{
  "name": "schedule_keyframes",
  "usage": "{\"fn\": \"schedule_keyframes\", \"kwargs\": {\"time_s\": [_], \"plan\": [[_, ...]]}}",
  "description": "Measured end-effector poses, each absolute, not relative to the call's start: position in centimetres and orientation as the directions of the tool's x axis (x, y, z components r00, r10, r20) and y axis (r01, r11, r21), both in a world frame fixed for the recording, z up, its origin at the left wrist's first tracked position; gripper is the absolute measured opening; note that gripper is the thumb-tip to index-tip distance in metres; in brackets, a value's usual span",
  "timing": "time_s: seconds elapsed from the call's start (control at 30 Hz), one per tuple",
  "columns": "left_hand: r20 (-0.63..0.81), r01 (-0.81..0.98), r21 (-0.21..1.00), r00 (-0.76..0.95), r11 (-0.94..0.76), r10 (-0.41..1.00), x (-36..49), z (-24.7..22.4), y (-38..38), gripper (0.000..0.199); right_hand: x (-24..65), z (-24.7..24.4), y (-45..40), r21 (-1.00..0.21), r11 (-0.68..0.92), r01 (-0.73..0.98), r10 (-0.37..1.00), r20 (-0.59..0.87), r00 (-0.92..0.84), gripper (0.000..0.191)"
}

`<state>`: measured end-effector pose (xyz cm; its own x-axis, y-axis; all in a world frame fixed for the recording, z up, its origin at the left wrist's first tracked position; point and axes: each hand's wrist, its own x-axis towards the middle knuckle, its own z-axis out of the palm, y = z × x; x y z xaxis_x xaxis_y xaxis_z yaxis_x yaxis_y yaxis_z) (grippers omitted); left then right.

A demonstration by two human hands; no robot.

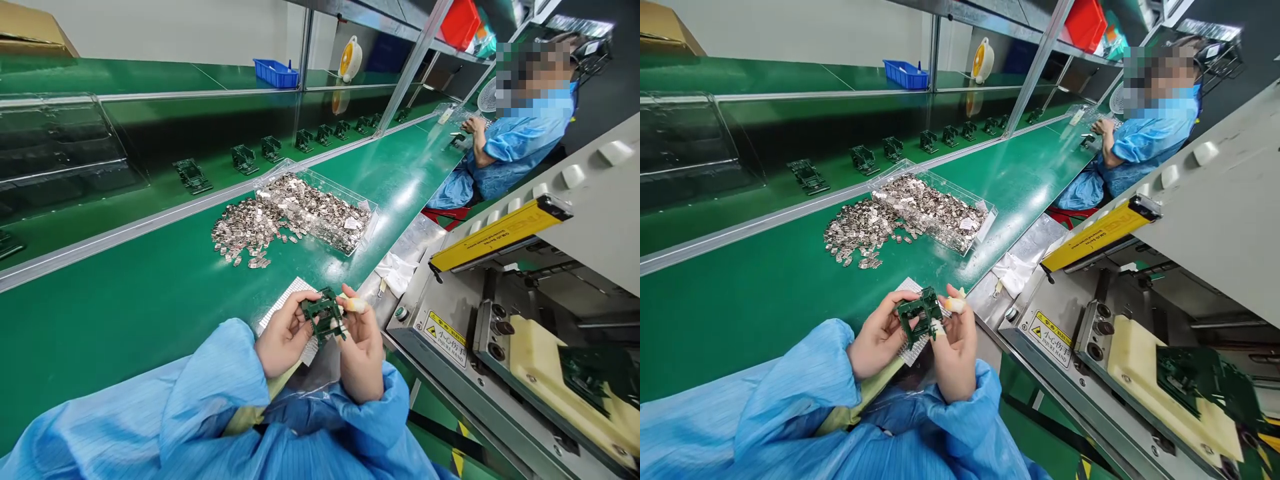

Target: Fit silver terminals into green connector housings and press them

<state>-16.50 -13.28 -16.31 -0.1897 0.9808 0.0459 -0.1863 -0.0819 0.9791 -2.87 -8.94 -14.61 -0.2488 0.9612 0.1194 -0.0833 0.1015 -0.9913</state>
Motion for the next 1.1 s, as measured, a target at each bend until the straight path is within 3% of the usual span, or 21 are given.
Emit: {"fn": "schedule_keyframes", "kwargs": {"time_s": [0.2,0.37,0.43,0.5,0.57,0.63,0.73,0.83,0.97,1.1], "plan": [[0.050,-0.091,0.994,-0.032,-0.052,0.998,-16.2,-14.4,-13.4,0.033,2.1,-12.7,-9.0,-0.940,0.339,0.036,0.829,0.281,-0.484,0.074],[0.091,0.050,0.992,0.392,-0.120,0.915,-14.7,-10.1,-12.8,0.049,7.4,-10.9,-10.1,-0.921,0.390,0.001,0.785,0.332,-0.523,0.066],[0.159,0.049,0.977,0.490,-0.209,0.857,-13.2,-8.4,-10.7,0.055,10.5,-10.2,-10.8,-0.894,0.449,0.021,0.836,0.411,-0.365,0.065],[0.262,0.090,0.932,0.499,-0.350,0.826,-10.5,-7.0,-7.8,0.052,13.9,-9.7,-11.6,-0.851,0.506,0.142,0.861,0.509,-0.019,0.062],[0.371,0.150,0.853,0.500,-0.500,0.782,-6.4,-5.9,-4.5,0.046,17.4,-9.3,-12.1,-0.819,0.497,0.286,0.724,0.574,0.384,0.057],[0.451,0.165,0.775,0.532,-0.610,0.717,-1.6,-4.9,-1.6,0.051,20.6,-9.1,-12.1,-0.802,0.465,0.375,0.502,0.588,0.634,0.051],[0.410,0.225,0.742,0.592,-0.631,0.694,5.4,-3.8,1.3,0.078,24.4,-8.8,-11.3,-0.791,0.441,0.423,0.306,0.576,0.758,0.041],[0.282,0.306,0.768,0.628,-0.563,0.726,9.6,-3.1,2.5,0.085,26.7,-8.4,-9.7,-0.785,0.444,0.431,0.238,0.567,0.788,0.035],[0.338,0.199,0.838,0.543,-0.509,0.768,9.2,-2.7,2.6,0.077,27.5,-7.7,-7.0,-0.725,0.515,0.456,0.285,0.647,0.707,0.047],[0.366,0.045,0.908,0.397,-0.416,0.842,3.2,-2.3,1.3,0.063,27.8,-7.6,-4.7,-0.771,0.466,0.434,0.559,0.636,0.531,0.069]]}}
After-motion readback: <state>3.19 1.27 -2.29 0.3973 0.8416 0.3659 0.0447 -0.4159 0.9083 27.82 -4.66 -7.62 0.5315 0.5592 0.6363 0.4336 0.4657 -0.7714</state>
